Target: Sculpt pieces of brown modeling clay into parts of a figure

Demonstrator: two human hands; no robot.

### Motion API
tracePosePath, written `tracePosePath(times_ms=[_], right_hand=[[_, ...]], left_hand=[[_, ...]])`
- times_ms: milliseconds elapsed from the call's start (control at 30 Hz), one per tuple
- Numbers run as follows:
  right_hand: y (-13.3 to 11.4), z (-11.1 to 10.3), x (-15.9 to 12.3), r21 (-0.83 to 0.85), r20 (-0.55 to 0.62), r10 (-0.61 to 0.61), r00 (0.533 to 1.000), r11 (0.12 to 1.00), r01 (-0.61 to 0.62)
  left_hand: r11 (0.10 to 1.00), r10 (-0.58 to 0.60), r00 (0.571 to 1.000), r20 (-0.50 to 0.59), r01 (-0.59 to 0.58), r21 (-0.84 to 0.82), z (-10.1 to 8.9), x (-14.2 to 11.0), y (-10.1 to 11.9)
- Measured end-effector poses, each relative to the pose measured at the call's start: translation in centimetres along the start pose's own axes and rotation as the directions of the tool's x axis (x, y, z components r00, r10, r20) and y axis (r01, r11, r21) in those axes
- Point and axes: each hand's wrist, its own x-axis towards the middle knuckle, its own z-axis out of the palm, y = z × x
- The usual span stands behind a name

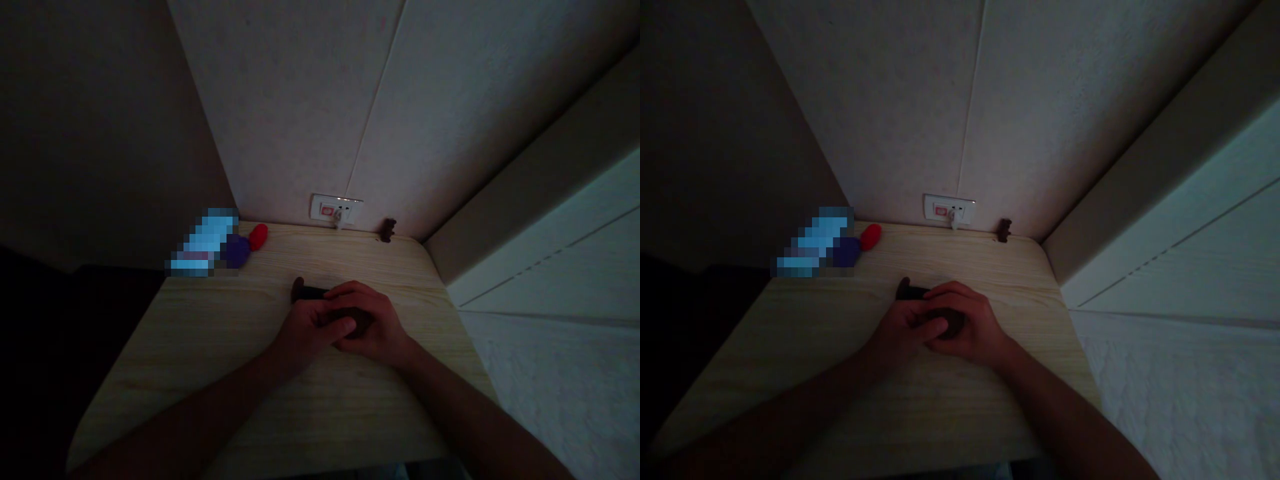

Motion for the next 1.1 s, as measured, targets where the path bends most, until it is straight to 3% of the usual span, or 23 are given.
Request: tracePosePath(times_ms=[333,533,733,1100], right_hand=[[-0.25,-0.2,0.11,0.048,-0.017,0.042,0.999,0.998,-0.041],[-0.2,-0.13,0.07,0.044,-0.039,0.013,0.999,0.999,-0.011],[-0.01,-0.04,0.09,0.072,-0.015,0.068,0.998,0.995,-0.067],[-0.05,0.05,-0.13,0.026,-0.072,0.044,0.996,0.999,-0.043]], left_hand=[[0.995,-0.034,0.999,-0.027,0.031,-0.097,-0.06,-0.04,0.22],[0.999,-0.015,1.0,-0.016,0.014,-0.042,-0.1,-0.06,0.07],[0.997,0.01,0.999,-0.044,-0.007,0.071,-0.19,0.07,0.37],[0.996,-0.041,0.999,-0.007,0.041,0.084,-0.15,0.05,0.32]])
